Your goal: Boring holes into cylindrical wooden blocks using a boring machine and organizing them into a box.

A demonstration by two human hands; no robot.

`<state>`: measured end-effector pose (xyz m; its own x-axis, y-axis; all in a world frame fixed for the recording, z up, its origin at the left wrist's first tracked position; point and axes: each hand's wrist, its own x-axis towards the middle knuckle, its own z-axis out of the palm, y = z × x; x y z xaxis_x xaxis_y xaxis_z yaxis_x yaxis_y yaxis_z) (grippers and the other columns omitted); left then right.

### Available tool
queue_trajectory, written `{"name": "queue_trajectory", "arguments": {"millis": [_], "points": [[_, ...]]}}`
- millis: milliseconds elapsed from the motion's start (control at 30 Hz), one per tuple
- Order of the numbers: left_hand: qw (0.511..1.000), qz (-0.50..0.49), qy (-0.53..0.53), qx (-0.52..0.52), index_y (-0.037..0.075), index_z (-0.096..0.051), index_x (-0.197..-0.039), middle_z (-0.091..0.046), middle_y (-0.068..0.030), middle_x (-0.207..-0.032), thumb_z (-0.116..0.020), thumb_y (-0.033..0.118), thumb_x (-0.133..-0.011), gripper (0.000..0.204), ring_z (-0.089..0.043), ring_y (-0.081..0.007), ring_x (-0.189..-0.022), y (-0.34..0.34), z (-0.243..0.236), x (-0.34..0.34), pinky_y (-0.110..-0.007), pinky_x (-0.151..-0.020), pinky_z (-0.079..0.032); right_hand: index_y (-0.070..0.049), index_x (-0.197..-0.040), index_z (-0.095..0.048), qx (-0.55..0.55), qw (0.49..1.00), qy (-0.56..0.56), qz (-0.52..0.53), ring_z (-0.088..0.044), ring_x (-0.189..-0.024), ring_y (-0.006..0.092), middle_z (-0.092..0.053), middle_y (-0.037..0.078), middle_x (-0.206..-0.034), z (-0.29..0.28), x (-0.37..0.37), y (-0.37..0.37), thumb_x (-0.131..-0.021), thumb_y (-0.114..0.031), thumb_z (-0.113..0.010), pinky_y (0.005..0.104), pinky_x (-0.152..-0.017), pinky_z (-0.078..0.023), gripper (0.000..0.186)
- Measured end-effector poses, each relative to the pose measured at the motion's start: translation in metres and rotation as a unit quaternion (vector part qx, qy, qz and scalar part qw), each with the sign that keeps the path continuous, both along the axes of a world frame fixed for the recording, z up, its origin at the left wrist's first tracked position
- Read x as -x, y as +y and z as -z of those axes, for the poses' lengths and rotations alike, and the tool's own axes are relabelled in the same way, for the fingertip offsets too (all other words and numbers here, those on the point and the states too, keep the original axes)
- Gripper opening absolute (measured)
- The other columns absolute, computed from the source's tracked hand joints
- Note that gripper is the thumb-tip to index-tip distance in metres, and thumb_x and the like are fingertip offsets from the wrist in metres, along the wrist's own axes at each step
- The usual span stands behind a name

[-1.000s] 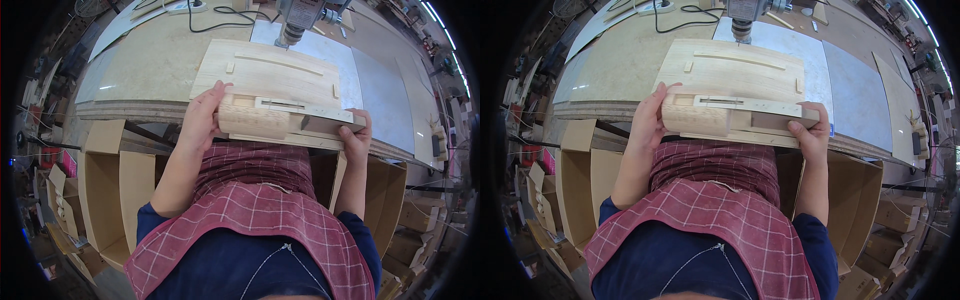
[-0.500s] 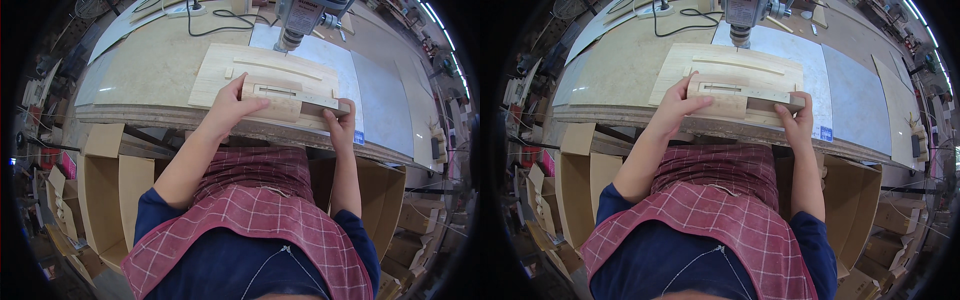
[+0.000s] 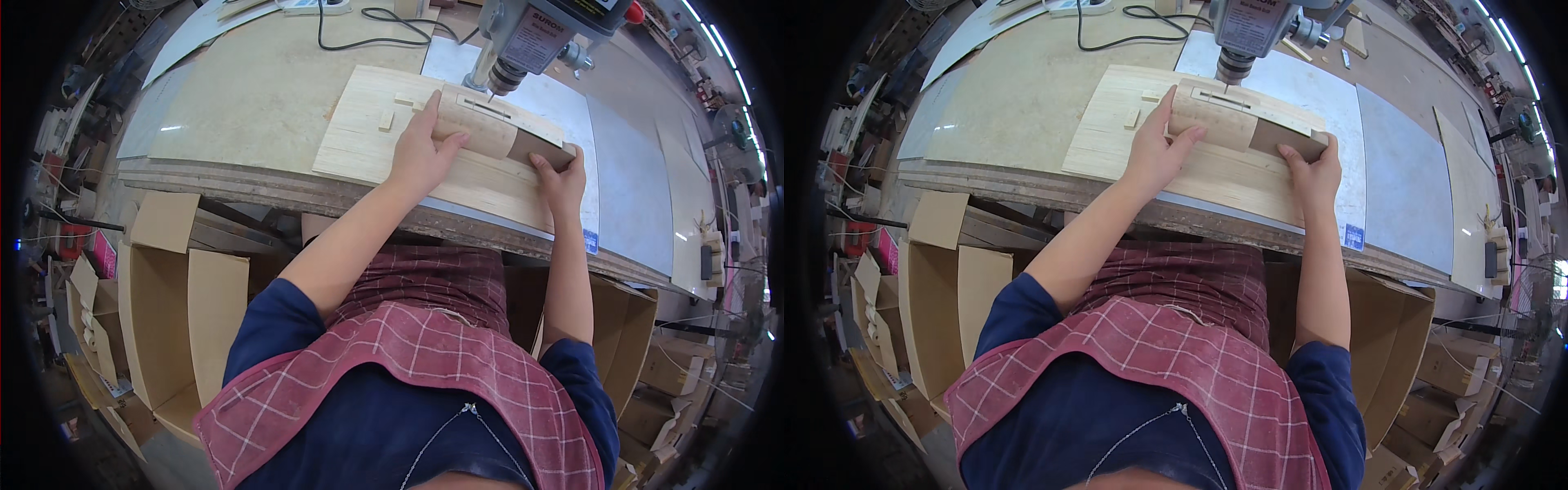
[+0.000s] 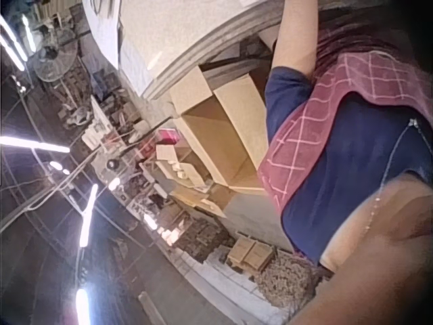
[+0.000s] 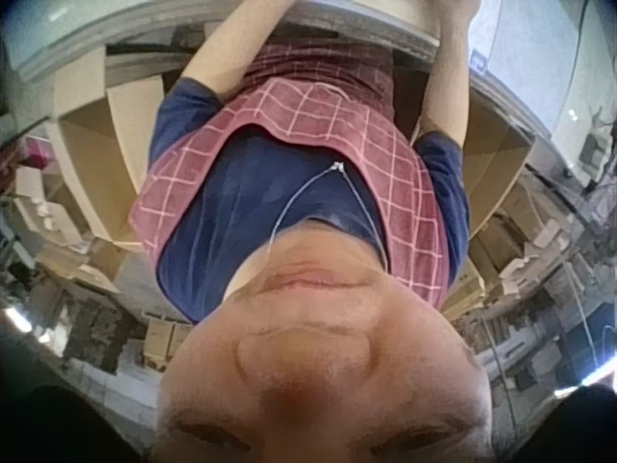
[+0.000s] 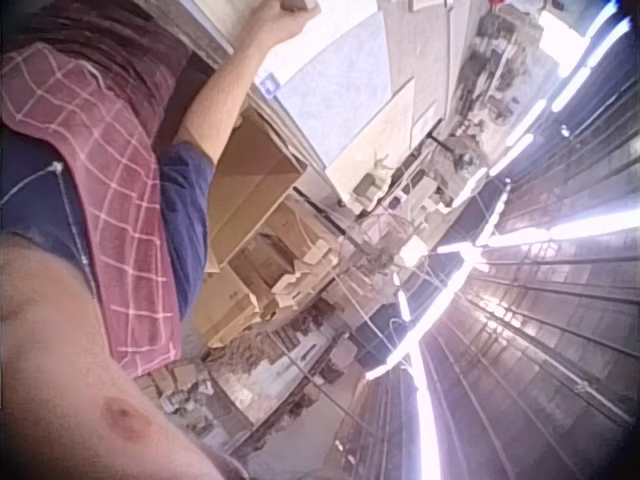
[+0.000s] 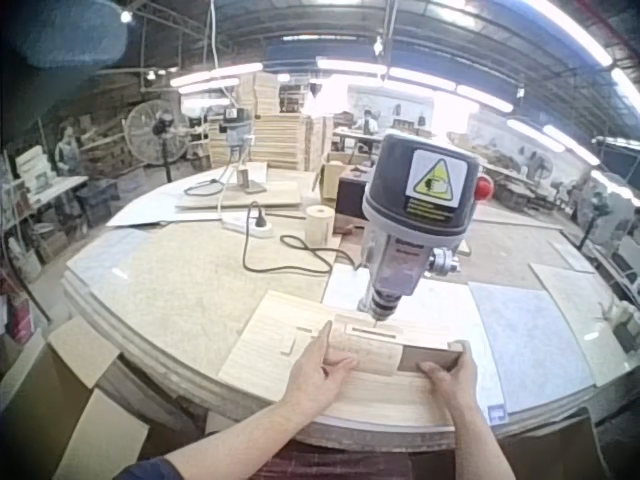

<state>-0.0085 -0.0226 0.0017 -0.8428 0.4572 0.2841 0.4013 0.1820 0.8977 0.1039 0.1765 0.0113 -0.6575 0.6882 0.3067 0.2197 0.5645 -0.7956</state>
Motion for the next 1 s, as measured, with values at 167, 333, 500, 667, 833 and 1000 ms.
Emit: {"name": "queue_trajectory", "arguments": {"millis": [167,333,500,667,833,1000], "points": [[0.992,0.067,-0.098,-0.050,0.007,-0.015,-0.138,-0.049,-0.0139,-0.115,-0.062,0.010,-0.079,0.075,-0.056,-0.0146,-0.079,0.000,-0.004,0.003,-0.024,-0.056,-0.049,-0.002,-0.100,-0.048,0.005,1.000,0.001,-0.019,-0.059,-0.078,0.0228,-0.061,0.014,-0.085,0.004,0.006,0.006,-0.066,-0.021,-0.076,0.0318,-0.069,-0.046,0.048],[0.978,0.091,-0.138,-0.129,0.011,-0.005,-0.138,-0.045,-0.0142,-0.116,-0.063,-0.001,-0.075,0.086,-0.056,-0.0162,-0.087,0.000,0.000,0.002,-0.025,-0.062,-0.052,-0.002,-0.102,-0.047,0.003,1.000,-0.019,-0.013,-0.059,-0.079,0.0241,-0.061,0.015,-0.087,0.003,0.012,-0.002,-0.066,-0.021,-0.076,0.0323,-0.070,-0.046,0.050],[0.975,0.082,-0.153,-0.137,0.007,-0.007,-0.137,-0.042,-0.0152,-0.117,-0.066,-0.001,-0.072,0.088,-0.056,-0.0167,-0.083,-0.005,-0.002,0.006,-0.025,-0.061,-0.052,-0.002,-0.106,-0.044,0.009,1.000,-0.009,-0.019,-0.058,-0.080,0.0250,-0.060,0.017,-0.088,0.005,0.018,-0.011,-0.067,-0.021,-0.075,0.0328,-0.071,-0.046,0.054],[0.981,0.062,-0.129,-0.134,0.005,-0.009,-0.136,-0.042,-0.0166,-0.117,-0.069,0.000,-0.069,0.090,-0.056,-0.0165,-0.077,-0.002,0.000,0.006,-0.025,-0.059,-0.052,-0.002,-0.111,-0.039,0.000,1.000,-0.012,-0.018,-0.059,-0.084,0.0316,-0.059,0.022,-0.092,0.008,0.019,-0.012,-0.067,-0.023,-0.075,0.0358,-0.074,-0.046,0.060],[0.983,0.037,-0.128,-0.128,0.006,-0.011,-0.135,-0.044,-0.0170,-0.116,-0.069,0.000,-0.068,0.089,-0.057,-0.0180,-0.081,-0.001,-0.002,0.004,-0.025,-0.057,-0.052,-0.001,-0.115,-0.036,-0.032,0.998,-0.060,0.007,-0.059,-0.084,0.0318,-0.059,0.023,-0.092,0.003,0.016,-0.011,-0.068,-0.027,-0.073,0.0358,-0.075,-0.046,0.066],[0.984,0.042,-0.123,-0.124,0.005,-0.012,-0.135,-0.047,-0.0167,-0.113,-0.069,0.000,-0.068,0.089,-0.058,-0.0183,-0.081,-0.002,-0.001,0.005,-0.025,-0.056,-0.052,-0.001,-0.123,-0.037,-0.042,0.967,-0.186,-0.168,-0.060,-0.082,0.0253,-0.057,0.022,-0.101,-0.039,0.002,0.021,-0.071,-0.037,-0.070,0.0346,-0.073,-0.047,0.072]]}}
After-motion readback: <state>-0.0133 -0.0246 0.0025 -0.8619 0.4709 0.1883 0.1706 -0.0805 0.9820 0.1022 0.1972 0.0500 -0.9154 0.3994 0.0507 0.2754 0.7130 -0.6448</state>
